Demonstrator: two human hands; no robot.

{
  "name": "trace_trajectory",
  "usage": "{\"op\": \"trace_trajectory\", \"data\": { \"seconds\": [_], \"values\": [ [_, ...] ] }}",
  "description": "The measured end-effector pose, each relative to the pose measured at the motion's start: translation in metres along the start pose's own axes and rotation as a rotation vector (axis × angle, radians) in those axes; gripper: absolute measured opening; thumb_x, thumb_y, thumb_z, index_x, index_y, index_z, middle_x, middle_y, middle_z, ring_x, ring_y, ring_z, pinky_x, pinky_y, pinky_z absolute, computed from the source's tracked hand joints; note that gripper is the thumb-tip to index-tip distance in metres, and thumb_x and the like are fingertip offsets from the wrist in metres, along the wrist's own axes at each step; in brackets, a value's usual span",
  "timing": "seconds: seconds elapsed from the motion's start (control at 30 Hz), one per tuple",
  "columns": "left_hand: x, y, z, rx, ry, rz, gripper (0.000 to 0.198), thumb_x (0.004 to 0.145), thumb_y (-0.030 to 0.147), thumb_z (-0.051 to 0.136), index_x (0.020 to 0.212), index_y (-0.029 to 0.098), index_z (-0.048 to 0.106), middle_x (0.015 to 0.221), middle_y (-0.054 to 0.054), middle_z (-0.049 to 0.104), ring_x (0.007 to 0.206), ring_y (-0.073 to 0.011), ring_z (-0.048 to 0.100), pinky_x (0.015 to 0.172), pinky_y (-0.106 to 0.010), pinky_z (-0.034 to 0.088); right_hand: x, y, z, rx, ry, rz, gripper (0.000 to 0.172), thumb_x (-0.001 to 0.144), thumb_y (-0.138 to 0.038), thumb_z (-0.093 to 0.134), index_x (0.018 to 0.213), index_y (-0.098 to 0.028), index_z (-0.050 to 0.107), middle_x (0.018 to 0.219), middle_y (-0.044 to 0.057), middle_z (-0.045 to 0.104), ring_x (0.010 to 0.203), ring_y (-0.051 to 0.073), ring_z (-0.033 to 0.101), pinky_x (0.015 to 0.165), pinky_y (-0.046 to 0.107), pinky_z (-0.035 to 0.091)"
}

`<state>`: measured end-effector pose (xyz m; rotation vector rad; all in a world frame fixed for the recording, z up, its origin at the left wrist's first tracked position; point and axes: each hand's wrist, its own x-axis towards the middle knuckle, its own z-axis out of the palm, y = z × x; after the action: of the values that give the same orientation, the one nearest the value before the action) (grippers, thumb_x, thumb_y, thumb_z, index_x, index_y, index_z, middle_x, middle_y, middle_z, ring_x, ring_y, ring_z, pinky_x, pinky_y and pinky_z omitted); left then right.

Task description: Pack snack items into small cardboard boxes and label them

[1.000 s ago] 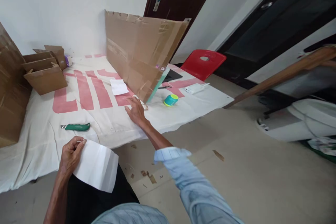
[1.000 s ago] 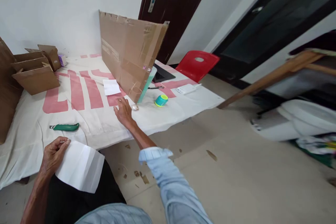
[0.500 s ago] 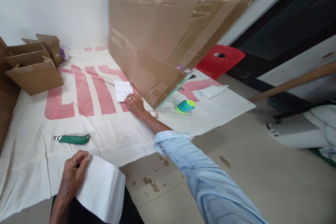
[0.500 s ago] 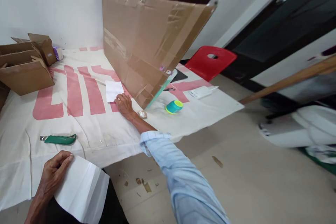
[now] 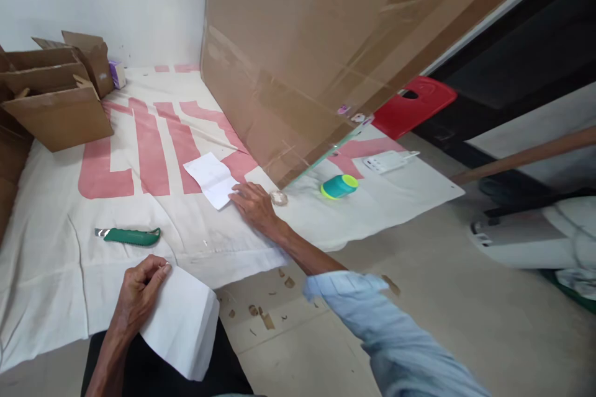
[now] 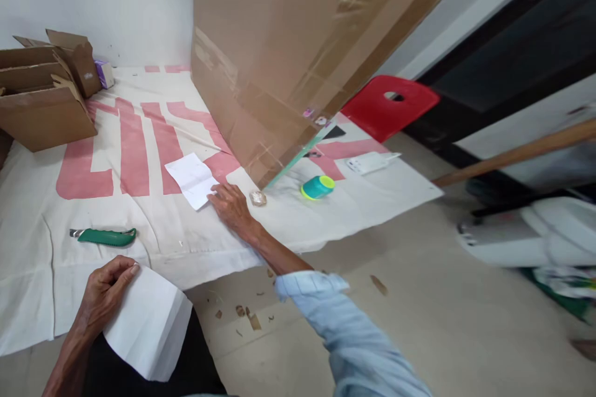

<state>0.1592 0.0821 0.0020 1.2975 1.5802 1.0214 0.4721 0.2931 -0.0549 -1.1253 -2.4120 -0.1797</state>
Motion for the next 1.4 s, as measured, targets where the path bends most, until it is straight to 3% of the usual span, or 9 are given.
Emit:
{"op": "trace_trajectory", "data": {
  "seconds": [0.27, 0.4, 0.5, 0.63, 0.87, 1.0, 1.1, 1.27, 1.4],
  "values": [
    [-0.009, -0.006, -0.004, -0.011, 0.01, -0.025, 0.041, 0.088, 0.058, 0.071, 0.078, 0.018, 0.07, 0.056, 0.003, 0.051, 0.051, -0.0127, 0.044, 0.048, -0.023, 0.035, 0.072, 0.018, -0.014, 0.185, 0.037, 0.378, 0.032, 0.102, -0.014, 0.05, 0.112, -0.022, 0.08, 0.122, 0.018, 0.073, 0.12, 0.03, 0.06, 0.109, 0.047, 0.046],
    [-0.003, -0.009, -0.003, -0.038, 0.009, -0.006, 0.039, 0.088, 0.056, 0.072, 0.08, 0.018, 0.071, 0.06, 0.002, 0.057, 0.053, -0.0128, 0.049, 0.049, -0.022, 0.037, 0.031, -0.061, -0.03, 0.505, -0.001, 0.312, 0.027, 0.102, -0.036, 0.06, 0.117, -0.022, 0.077, 0.123, 0.012, 0.074, 0.115, 0.027, 0.067, 0.106, 0.044, 0.054],
    [0.005, 0.001, 0.001, -0.045, -0.019, 0.04, 0.037, 0.088, 0.055, 0.071, 0.08, 0.018, 0.072, 0.062, 0.001, 0.06, 0.053, -0.0129, 0.05, 0.05, -0.022, 0.038, -0.008, -0.135, -0.047, 1.116, -0.365, 0.166, 0.044, 0.099, -0.056, 0.066, 0.128, -0.023, 0.073, 0.12, 0.007, 0.075, 0.104, 0.022, 0.07, 0.091, 0.036, 0.058],
    [0.015, 0.02, 0.005, -0.024, -0.033, 0.11, 0.036, 0.088, 0.053, 0.071, 0.078, 0.018, 0.072, 0.061, 0.001, 0.06, 0.052, -0.0128, 0.05, 0.049, -0.024, 0.039, -0.032, -0.184, -0.069, 1.436, -0.579, 0.418, 0.05, 0.091, -0.069, 0.07, 0.096, -0.019, 0.069, 0.083, 0.0, 0.063, 0.073, 0.015, 0.057, 0.066, 0.027, 0.046],
    [0.016, 0.035, 0.005, -0.012, 0.246, 0.173, 0.039, 0.09, 0.052, 0.068, 0.106, 0.018, 0.076, 0.066, 0.003, 0.061, 0.057, -0.0134, 0.053, 0.06, -0.026, 0.049, -0.022, -0.116, -0.066, 1.08, -0.154, 0.656, 0.05, 0.091, -0.069, 0.061, 0.073, -0.024, 0.049, 0.066, -0.004, 0.046, 0.064, 0.014, 0.042, 0.057, 0.026, 0.035],
    [0.003, 0.027, -0.001, -0.001, 0.203, 0.178, 0.036, 0.09, 0.051, 0.069, 0.101, 0.017, 0.075, 0.069, 0.001, 0.064, 0.059, -0.0145, 0.058, 0.062, -0.028, 0.051, -0.02, -0.063, -0.037, 0.554, -0.003, 0.761, 0.041, 0.095, -0.058, 0.055, 0.072, -0.025, 0.051, 0.064, -0.001, 0.052, 0.068, 0.019, 0.051, 0.066, 0.03, 0.044],
    [-0.009, 0.016, -0.007, 0.014, 0.133, 0.168, 0.036, 0.09, 0.052, 0.069, 0.1, 0.017, 0.075, 0.066, 0.002, 0.062, 0.058, -0.0141, 0.057, 0.06, -0.027, 0.049, -0.026, -0.044, -0.025, 0.289, 0.063, 0.768, 0.031, 0.099, -0.046, 0.052, 0.101, -0.02, 0.068, 0.088, 0.011, 0.072, 0.085, 0.027, 0.065, 0.081, 0.037, 0.053],
    [-0.025, 0.001, -0.019, 0.035, 0.122, 0.123, 0.039, 0.089, 0.055, 0.07, 0.099, 0.017, 0.075, 0.064, 0.002, 0.06, 0.056, -0.0136, 0.055, 0.057, -0.026, 0.047, -0.045, -0.05, -0.035, 0.162, 0.229, 0.513, 0.045, 0.107, -0.035, 0.042, 0.139, -0.014, 0.066, 0.137, 0.022, 0.07, 0.129, 0.031, 0.063, 0.115, 0.049, 0.049],
    [-0.031, 0.0, -0.023, 0.041, 0.125, 0.1, 0.04, 0.089, 0.055, 0.07, 0.099, 0.017, 0.075, 0.065, 0.001, 0.061, 0.057, -0.014, 0.055, 0.057, -0.026, 0.047, -0.068, -0.082, -0.034, 0.168, -0.04, 0.29, 0.05, 0.108, -0.039, 0.05, 0.151, -0.017, 0.061, 0.163, 0.018, 0.055, 0.154, 0.031, 0.047, 0.128, 0.053, 0.038]
  ]
}}
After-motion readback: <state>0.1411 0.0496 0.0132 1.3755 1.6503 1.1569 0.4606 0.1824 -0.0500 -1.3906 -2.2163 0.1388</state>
